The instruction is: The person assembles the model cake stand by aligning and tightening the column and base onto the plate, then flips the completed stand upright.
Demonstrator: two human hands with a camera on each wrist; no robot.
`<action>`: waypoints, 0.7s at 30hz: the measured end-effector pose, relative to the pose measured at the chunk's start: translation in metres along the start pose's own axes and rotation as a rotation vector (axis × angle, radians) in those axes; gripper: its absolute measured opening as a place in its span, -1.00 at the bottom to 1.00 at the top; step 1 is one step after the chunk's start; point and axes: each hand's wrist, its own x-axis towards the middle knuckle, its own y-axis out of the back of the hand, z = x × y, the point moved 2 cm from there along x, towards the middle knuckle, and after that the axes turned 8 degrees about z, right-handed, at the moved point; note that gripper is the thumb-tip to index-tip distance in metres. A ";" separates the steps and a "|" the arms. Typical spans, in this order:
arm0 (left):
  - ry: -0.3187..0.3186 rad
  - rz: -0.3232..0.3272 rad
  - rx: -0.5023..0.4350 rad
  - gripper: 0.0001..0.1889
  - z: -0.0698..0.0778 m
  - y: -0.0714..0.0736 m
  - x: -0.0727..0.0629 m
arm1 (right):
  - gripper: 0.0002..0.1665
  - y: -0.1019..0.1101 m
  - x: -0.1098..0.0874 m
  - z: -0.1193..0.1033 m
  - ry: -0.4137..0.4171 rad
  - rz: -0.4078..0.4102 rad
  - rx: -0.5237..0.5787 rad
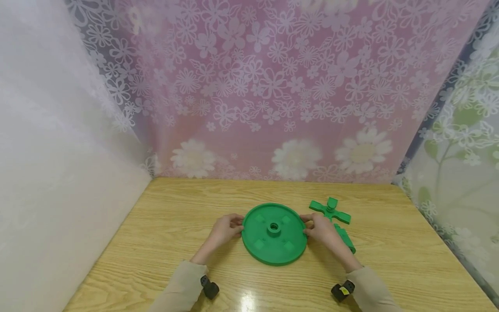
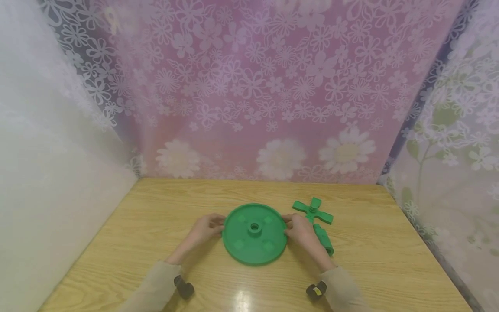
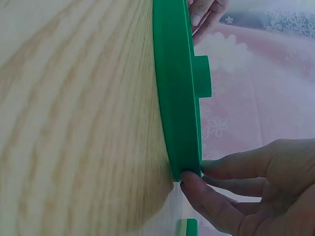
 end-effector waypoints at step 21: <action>-0.353 -0.030 0.491 -0.50 0.029 -0.005 -0.011 | -0.49 0.002 -0.005 0.003 -0.002 0.029 -0.004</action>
